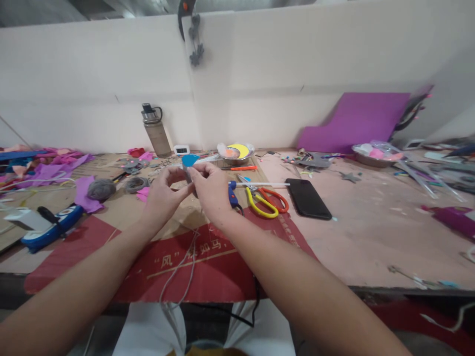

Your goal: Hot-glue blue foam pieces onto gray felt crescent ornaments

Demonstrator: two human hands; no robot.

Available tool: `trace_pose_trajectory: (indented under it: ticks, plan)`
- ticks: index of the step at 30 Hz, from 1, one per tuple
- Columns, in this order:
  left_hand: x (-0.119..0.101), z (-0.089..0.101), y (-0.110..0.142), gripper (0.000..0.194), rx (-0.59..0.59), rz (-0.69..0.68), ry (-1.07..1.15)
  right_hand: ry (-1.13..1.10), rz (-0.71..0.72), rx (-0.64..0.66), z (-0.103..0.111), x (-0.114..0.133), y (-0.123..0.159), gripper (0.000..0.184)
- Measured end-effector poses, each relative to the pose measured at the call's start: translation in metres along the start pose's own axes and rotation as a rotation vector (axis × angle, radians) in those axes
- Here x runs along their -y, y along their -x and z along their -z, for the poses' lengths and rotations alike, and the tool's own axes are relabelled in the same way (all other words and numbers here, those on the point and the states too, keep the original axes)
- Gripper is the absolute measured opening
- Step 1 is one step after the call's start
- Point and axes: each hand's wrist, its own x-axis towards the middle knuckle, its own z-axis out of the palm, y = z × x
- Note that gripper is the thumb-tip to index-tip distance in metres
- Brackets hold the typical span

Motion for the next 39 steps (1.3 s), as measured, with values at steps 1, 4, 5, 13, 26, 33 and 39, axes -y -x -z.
trace_pose_trajectory:
  ticks: [1,4,5,13,26,33,39]
  plan:
    - [0.001,0.000,-0.001,0.036,0.002,-0.002,-0.003,0.019,0.008,0.011,0.000,0.001,0.000,0.016]
    - [0.003,-0.001,-0.003,0.023,0.013,0.003,0.041,0.089,0.033,0.053,0.000,0.002,0.001,0.014]
    - [0.003,-0.001,-0.003,0.020,0.015,0.014,0.079,0.116,0.045,0.071,0.000,0.002,0.001,0.013]
    - [-0.006,0.000,-0.002,0.019,0.056,0.166,0.371,0.234,0.177,0.110,0.001,0.002,-0.001,0.013]
    - [0.001,0.002,-0.003,0.021,0.044,0.127,0.292,0.270,0.195,0.070,0.004,-0.005,-0.005,0.012]
    - [0.002,0.004,-0.005,0.015,0.060,0.165,0.297,0.316,0.217,0.077,0.005,-0.007,-0.003,0.014]
    - [0.001,0.010,-0.009,0.014,0.087,0.168,0.290,0.343,0.277,0.096,0.005,-0.006,-0.001,0.012]
